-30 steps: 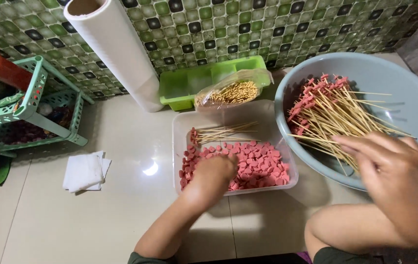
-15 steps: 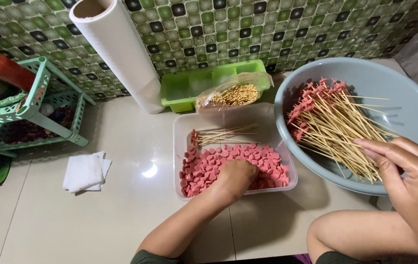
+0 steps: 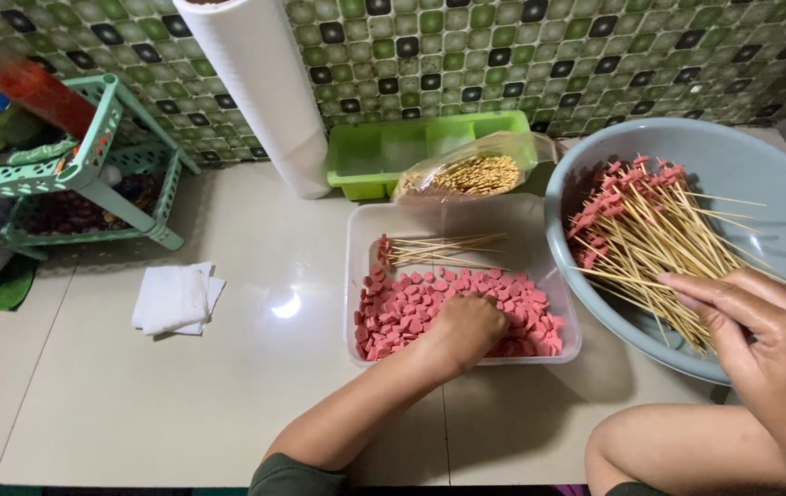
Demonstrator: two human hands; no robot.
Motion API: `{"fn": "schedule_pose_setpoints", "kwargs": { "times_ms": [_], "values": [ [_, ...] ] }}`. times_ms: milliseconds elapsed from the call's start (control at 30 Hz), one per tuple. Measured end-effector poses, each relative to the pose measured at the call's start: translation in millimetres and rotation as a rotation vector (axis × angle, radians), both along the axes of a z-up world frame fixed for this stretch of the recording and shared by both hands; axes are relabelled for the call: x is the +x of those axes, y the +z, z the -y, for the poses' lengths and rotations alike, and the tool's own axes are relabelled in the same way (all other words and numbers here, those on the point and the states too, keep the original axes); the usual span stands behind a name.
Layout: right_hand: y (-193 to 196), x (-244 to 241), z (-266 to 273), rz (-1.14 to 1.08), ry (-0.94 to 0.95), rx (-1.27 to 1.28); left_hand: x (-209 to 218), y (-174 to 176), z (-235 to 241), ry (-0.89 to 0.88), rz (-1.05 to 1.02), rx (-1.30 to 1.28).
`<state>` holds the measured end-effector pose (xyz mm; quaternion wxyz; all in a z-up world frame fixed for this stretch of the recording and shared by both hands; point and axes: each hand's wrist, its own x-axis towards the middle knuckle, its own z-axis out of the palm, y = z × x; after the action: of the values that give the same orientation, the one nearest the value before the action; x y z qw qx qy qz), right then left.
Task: The person repeatedly picks up small pink meat pieces from a plastic container and threads them onto wooden skewers, then places the completed skewers into a large bowl. The process continues throughout the clip with consistent hand movements and no other tools used.
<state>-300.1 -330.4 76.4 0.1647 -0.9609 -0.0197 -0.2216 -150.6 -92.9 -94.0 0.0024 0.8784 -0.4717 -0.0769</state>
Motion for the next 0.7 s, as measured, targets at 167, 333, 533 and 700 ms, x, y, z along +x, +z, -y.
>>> {"fn": "schedule_pose_setpoints", "kwargs": {
  "times_ms": [167, 333, 533, 700],
  "values": [
    [-1.5, 3.9, -1.4, 0.040, 0.081, -0.045, 2.0, 65.6, -15.0, 0.083, -0.311, -0.012],
    [-2.3, 20.1, -12.0, 0.054, 0.134, -0.030, 17.2, 124.2, -71.2, -0.044, -0.149, -0.705],
    [7.1, 47.5, -45.5, 0.096, 0.278, -0.150, 25.7, 155.7, -98.9, -0.053, -0.495, -1.170],
    [13.2, 51.5, -63.1, 0.161, 0.319, -0.129, 24.8, 155.5, -103.7, -0.076, -0.710, -1.290]
  ]
}}
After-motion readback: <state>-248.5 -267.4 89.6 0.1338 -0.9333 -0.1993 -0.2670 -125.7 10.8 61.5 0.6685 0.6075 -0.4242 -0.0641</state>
